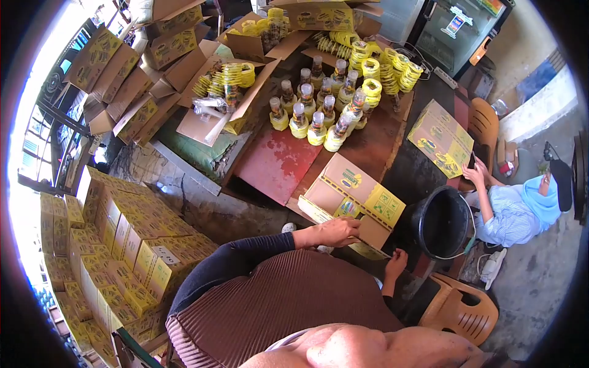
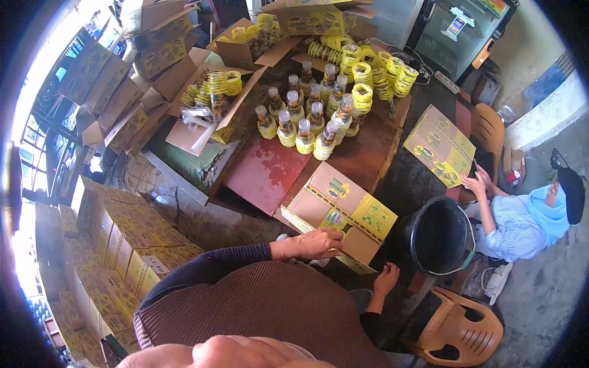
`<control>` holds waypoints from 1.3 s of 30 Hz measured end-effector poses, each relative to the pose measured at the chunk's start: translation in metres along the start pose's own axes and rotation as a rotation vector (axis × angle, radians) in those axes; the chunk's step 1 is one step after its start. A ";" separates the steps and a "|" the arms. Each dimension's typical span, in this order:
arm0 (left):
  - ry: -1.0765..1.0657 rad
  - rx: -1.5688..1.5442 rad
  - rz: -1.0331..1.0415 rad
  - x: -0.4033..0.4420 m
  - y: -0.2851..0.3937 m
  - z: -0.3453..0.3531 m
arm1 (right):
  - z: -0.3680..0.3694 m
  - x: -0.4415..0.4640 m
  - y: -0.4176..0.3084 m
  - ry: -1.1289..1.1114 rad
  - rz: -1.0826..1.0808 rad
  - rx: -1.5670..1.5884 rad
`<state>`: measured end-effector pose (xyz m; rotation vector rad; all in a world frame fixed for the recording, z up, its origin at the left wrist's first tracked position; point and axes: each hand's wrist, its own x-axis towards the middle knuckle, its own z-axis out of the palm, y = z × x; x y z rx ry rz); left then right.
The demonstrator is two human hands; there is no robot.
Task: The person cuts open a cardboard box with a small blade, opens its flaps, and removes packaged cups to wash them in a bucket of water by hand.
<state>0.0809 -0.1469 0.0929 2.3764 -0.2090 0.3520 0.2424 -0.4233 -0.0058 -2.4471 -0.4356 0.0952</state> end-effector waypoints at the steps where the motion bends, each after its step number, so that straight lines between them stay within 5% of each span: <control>1: -0.003 0.002 0.001 0.001 0.001 -0.001 | 0.009 0.000 0.018 0.001 0.002 0.003; 6: -0.031 0.019 -0.034 0.004 0.001 -0.001 | 0.053 0.033 0.077 -0.225 0.149 0.057; 9: -0.052 -0.059 -0.115 0.004 0.006 -0.008 | 0.063 0.047 0.066 0.009 0.040 -0.089; 13: -0.056 -0.057 -0.117 0.002 0.008 -0.011 | 0.066 0.046 0.075 -0.096 0.150 -0.035; 18: -0.178 0.000 -0.190 0.006 0.012 -0.016 | 0.036 0.000 0.028 -0.634 0.785 0.720; 24: -0.364 0.314 -0.291 0.014 -0.012 -0.011 | 0.007 -0.023 0.017 -0.832 0.561 0.963; 28: -0.293 0.241 -0.478 0.013 -0.046 -0.007 | -0.001 -0.031 0.031 -0.850 0.406 0.976; 32: -0.342 0.232 -0.566 0.010 -0.059 -0.031 | -0.049 -0.043 -0.068 -0.817 0.329 0.962; 36: -0.469 0.242 -0.612 0.001 -0.052 -0.067 | -0.044 -0.036 -0.066 -0.840 0.349 0.983; 38: -0.484 0.218 -0.668 -0.005 -0.050 -0.068 | -0.021 -0.020 -0.036 -0.886 0.808 1.034; 39: -0.499 0.192 -0.727 -0.009 -0.047 -0.068 | -0.023 -0.019 -0.040 -0.884 0.809 1.035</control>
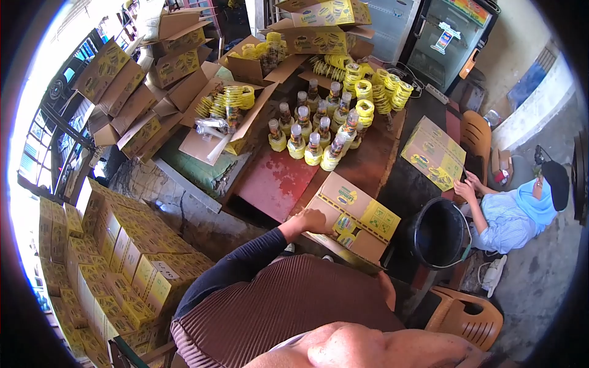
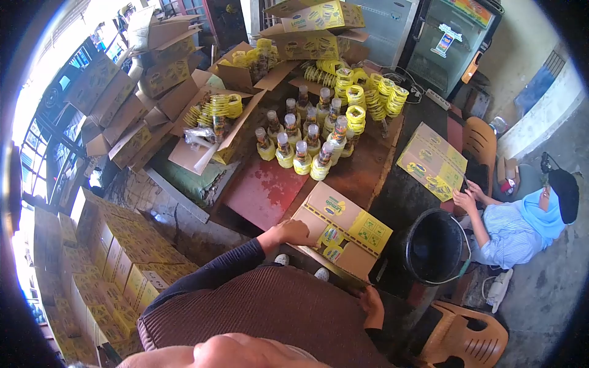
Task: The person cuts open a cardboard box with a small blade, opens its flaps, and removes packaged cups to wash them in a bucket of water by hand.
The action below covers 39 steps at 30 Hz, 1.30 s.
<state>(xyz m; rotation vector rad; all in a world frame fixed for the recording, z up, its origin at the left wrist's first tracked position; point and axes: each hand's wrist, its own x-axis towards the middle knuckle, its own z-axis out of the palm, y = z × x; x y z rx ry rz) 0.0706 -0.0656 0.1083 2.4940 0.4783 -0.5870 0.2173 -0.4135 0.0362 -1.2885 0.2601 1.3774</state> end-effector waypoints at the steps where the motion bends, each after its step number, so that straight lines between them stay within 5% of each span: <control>1: -0.032 -0.050 0.010 -0.003 -0.001 0.001 | 0.002 -0.003 -0.004 -0.012 -0.004 -0.077; 6: -0.140 -0.105 -0.065 -0.022 0.010 -0.006 | 0.004 -0.001 0.000 -0.022 0.051 -0.152; 8: -0.123 -0.110 -0.047 -0.025 0.007 0.002 | 0.010 -0.009 0.004 -0.130 -0.148 -0.116; 14: -0.013 -0.063 0.103 -0.026 -0.005 0.034 | 0.005 -0.008 0.019 -0.019 -0.113 0.017; 17: -0.144 0.014 0.284 -0.039 -0.003 0.033 | 0.019 -0.019 0.015 0.057 -0.119 0.026; 22: 0.059 0.097 0.265 -0.062 -0.018 0.089 | 0.028 -0.026 0.034 0.029 -0.269 -0.091; 28: 0.127 0.125 0.356 -0.060 -0.039 0.122 | 0.048 -0.031 0.047 0.218 -0.329 -0.198; 30: 0.156 0.177 0.369 -0.058 -0.043 0.132 | 0.042 -0.021 0.058 0.375 -0.426 -0.499; 32: 0.395 0.311 0.391 -0.055 -0.046 0.139 | 0.052 -0.017 0.062 0.476 -0.463 -0.609; 39: 0.551 0.209 0.387 -0.035 -0.052 0.144 | 0.058 0.007 0.076 0.780 -0.523 -0.938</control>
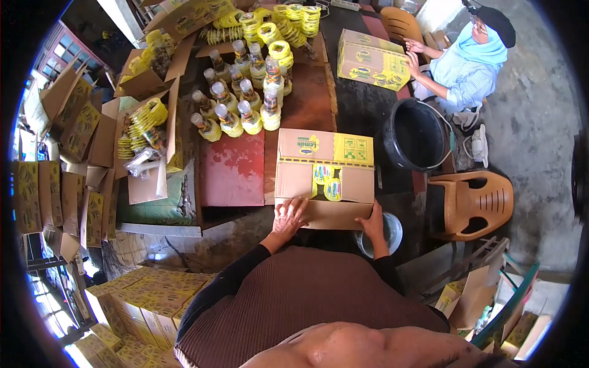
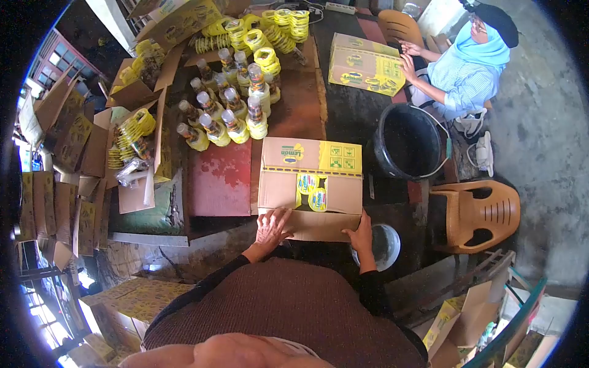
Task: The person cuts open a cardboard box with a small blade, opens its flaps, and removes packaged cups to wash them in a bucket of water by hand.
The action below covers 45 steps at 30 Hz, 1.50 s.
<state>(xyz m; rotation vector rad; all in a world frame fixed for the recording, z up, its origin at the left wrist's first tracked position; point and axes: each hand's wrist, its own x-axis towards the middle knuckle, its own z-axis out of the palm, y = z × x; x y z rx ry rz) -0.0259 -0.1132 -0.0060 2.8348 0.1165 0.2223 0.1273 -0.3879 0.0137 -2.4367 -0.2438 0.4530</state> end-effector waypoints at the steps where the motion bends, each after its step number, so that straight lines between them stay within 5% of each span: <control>1: 0.008 0.007 -0.004 0.001 -0.002 0.006 | 0.002 -0.001 -0.003 0.001 -0.011 0.003; 4: 0.175 -0.003 0.078 0.001 -0.013 0.030 | 0.009 -0.006 -0.014 0.178 -0.060 0.003; 6: 0.179 0.046 0.078 0.007 -0.018 0.037 | 0.010 -0.009 -0.022 0.336 -0.238 -0.297; 10: 0.190 0.122 0.073 0.013 -0.016 0.038 | 0.011 -0.005 -0.020 0.267 -0.407 -0.492; 17: 0.220 0.311 0.111 0.017 -0.020 0.040 | 0.014 0.014 -0.001 0.196 -0.492 -0.398; 22: 0.152 0.289 0.083 0.021 -0.026 0.050 | 0.020 0.032 0.011 0.397 -0.634 -0.370; 35: 0.039 0.256 0.051 0.035 -0.035 0.032 | -0.033 0.053 -0.013 0.113 -0.715 -0.373; 45: -0.054 -0.006 -0.009 0.073 -0.033 -0.022 | -0.016 0.110 -0.040 0.131 -0.719 -0.343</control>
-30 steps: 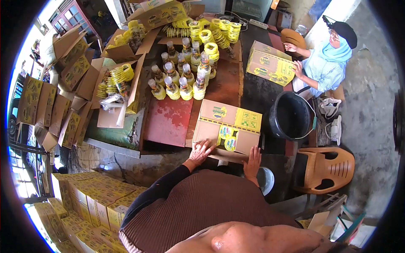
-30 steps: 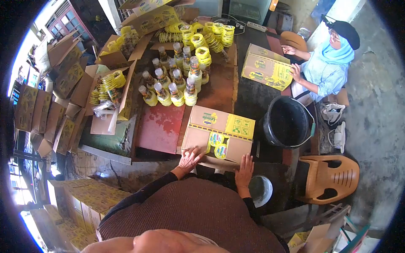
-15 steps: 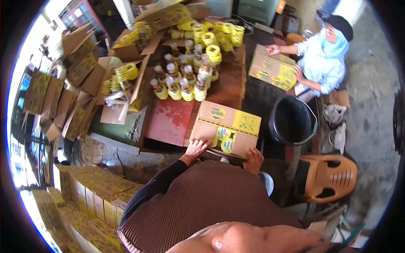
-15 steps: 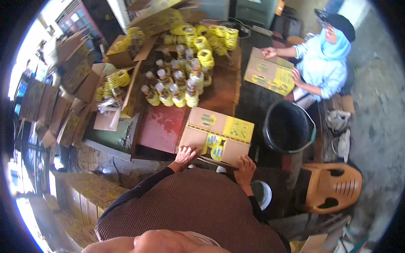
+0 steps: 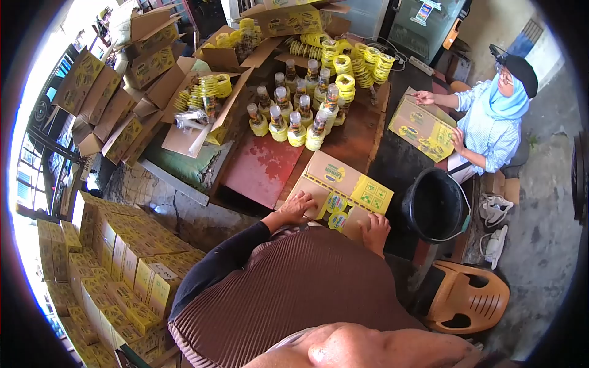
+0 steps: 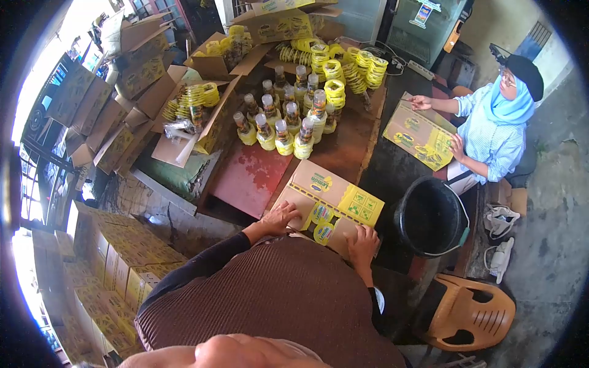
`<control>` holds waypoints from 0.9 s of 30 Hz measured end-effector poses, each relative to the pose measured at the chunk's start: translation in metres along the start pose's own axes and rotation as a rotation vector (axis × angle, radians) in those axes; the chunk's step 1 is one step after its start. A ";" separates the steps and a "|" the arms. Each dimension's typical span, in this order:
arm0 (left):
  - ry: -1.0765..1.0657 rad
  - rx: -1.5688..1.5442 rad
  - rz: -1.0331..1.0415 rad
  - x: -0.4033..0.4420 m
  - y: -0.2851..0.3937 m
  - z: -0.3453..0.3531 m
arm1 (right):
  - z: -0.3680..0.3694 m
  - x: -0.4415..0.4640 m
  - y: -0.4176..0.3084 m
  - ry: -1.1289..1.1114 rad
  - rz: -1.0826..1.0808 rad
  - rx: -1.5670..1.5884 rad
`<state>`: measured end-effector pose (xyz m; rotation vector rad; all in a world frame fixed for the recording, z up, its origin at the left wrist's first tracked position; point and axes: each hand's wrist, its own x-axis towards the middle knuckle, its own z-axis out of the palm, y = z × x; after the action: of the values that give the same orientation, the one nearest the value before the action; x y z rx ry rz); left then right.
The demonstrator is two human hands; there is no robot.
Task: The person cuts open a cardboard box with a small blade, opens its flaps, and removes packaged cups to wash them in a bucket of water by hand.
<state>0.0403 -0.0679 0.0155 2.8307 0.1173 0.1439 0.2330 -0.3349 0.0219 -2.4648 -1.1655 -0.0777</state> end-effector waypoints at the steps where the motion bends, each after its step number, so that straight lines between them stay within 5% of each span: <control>1: -0.040 -0.194 -0.018 0.006 -0.004 -0.006 | 0.001 0.001 0.000 -0.015 0.007 -0.012; 2: -0.083 -0.390 -0.037 0.011 -0.006 -0.012 | 0.001 0.001 -0.002 -0.034 0.015 -0.023; 12: -0.002 -0.226 -0.052 0.050 0.008 -0.004 | 0.005 -0.010 0.001 -0.276 0.147 -0.161; 20: 0.185 -0.107 -0.103 0.078 -0.001 -0.015 | -0.019 0.048 -0.010 0.045 0.062 0.001; 27: 0.044 0.087 -0.152 0.126 -0.020 -0.001 | 0.004 0.103 -0.002 0.124 0.091 -0.088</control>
<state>0.1643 -0.0365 0.0210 2.8921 0.3549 0.1709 0.2977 -0.2572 0.0418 -2.5456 -1.0173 -0.2569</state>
